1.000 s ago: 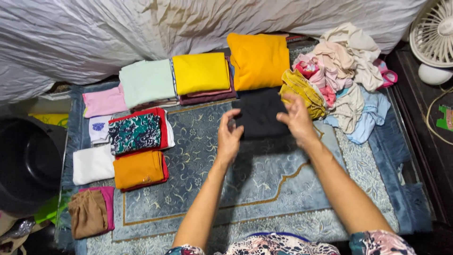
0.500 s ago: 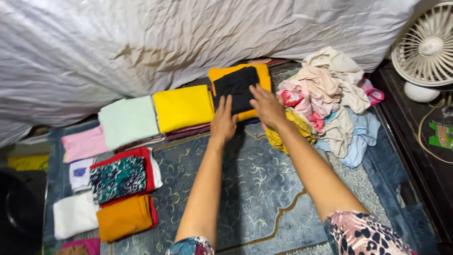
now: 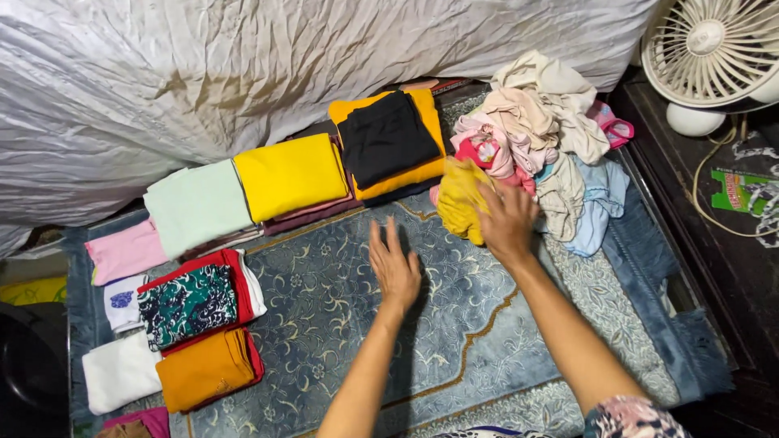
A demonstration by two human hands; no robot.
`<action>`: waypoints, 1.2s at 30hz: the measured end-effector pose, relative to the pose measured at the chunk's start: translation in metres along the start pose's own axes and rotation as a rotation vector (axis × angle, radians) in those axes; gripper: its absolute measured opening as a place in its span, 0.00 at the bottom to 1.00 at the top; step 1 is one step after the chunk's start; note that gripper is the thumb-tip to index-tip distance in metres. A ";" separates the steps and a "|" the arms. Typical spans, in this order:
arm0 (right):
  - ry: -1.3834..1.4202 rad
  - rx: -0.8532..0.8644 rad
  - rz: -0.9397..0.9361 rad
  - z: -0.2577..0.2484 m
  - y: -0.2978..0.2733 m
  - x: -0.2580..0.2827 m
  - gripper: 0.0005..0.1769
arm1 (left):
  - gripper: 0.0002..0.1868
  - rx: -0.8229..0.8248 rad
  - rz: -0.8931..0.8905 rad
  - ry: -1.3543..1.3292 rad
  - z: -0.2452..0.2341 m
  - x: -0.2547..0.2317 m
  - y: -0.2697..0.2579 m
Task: Folding various articles of clothing and organizing them into stacks.
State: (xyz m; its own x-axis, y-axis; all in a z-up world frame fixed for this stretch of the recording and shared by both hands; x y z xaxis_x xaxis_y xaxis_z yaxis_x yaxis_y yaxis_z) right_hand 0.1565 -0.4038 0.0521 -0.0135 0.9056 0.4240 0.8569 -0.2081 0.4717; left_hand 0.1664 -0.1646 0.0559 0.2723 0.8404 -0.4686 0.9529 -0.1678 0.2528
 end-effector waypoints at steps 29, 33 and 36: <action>2.325 -0.096 0.283 -0.240 -0.058 0.097 0.19 | 0.13 -0.158 0.124 -0.617 -0.162 -0.033 -0.074; 2.254 -0.136 0.343 -0.250 -0.074 0.086 0.23 | 0.14 -0.299 0.259 -0.661 -0.242 -0.055 -0.076; 2.188 -0.164 0.487 -0.239 -0.104 0.059 0.27 | 0.14 -0.262 0.273 -0.318 -0.219 -0.028 -0.092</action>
State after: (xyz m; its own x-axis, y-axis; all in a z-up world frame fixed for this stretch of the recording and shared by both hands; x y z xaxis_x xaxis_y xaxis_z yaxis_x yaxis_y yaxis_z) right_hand -0.0561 -0.4174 0.2128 -0.3506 -0.8603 0.3701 0.9352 -0.3425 0.0898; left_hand 0.0420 -0.0602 0.2313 0.5738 0.5782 -0.5800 0.7862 -0.1904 0.5879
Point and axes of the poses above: each hand's wrist, its own y-axis towards the middle knuckle, its own z-axis out of the palm, x = y × z, the point moved 2 cm from there along y, towards the middle knuckle, and after that the axes turned 11 degrees about y, right-handed, at the moved point
